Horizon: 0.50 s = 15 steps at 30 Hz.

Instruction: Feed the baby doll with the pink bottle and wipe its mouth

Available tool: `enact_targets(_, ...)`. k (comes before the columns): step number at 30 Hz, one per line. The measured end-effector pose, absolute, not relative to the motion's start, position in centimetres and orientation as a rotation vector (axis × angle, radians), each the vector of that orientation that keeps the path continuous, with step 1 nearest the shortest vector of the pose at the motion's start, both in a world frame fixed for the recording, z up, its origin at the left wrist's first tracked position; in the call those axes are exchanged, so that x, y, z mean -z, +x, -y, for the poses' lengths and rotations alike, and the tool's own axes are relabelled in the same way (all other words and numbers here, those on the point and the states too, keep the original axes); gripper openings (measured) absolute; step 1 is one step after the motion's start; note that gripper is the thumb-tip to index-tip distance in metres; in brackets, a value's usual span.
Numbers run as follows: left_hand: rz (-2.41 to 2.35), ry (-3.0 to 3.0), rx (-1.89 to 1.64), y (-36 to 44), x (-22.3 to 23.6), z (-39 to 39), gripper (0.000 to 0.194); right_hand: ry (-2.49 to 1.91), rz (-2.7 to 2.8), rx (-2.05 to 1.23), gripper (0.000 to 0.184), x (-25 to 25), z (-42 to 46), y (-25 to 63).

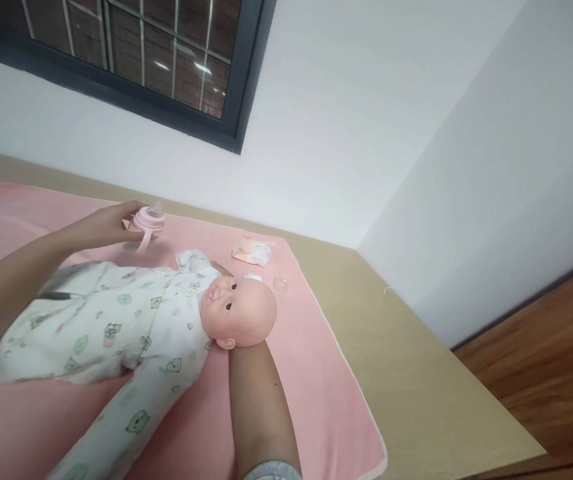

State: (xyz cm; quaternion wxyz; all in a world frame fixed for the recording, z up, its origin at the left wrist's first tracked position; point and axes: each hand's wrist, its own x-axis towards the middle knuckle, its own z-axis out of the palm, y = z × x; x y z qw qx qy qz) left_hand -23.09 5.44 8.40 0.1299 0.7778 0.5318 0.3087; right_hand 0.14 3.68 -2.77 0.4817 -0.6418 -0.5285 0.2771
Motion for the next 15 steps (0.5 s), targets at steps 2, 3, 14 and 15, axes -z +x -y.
enact_targets(2, -1.573, 2.241, -0.856, -23.5, -7.6, -6.3, 0.070, -1.646, 1.095, -0.426, 0.018, 2.0, -3.4, -0.3)
enact_targets(3, -1.580, 2.217, -0.852, -23.7, -7.2, -6.6, 0.074, -1.659, 1.039, -0.326, 0.019, 1.7, -3.2, -0.4)
enact_targets(14, -1.925, 2.197, -0.591, -23.5, -5.4, -7.4, 0.067, -1.341, 1.084, -0.700, 0.025, 0.6, 0.1, 5.1)
enact_targets(15, -1.940, 2.204, -0.557, -23.4, -5.5, -7.3, 0.065, -1.332, 1.001, -0.748, 0.026, 0.5, -0.1, 4.6)
